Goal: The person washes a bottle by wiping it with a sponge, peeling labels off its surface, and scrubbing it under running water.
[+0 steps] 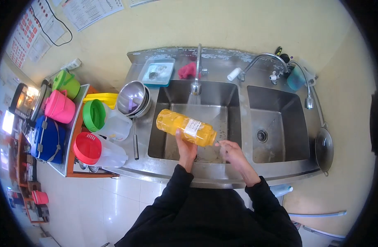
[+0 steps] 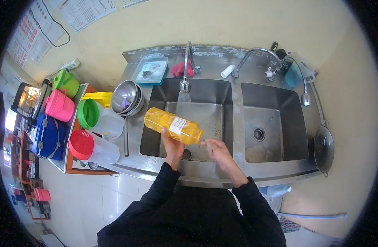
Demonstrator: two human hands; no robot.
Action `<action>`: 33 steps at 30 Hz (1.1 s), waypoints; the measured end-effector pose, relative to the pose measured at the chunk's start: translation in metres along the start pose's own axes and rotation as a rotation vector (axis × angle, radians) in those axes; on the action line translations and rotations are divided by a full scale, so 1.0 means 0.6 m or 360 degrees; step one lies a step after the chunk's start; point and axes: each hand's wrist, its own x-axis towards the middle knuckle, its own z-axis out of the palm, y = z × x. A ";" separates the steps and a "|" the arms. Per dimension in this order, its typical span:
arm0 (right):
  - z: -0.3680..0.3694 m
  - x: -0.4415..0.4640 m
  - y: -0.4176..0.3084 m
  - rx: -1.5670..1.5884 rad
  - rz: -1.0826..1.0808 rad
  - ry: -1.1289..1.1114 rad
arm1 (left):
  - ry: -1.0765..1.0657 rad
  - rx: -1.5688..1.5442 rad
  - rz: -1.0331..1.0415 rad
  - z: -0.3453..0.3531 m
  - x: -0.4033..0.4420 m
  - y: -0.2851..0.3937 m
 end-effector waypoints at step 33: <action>0.026 0.056 -0.022 -0.2323 -0.1219 0.0427 | -0.0013 -0.0011 -0.0083 0.004 0.050 0.009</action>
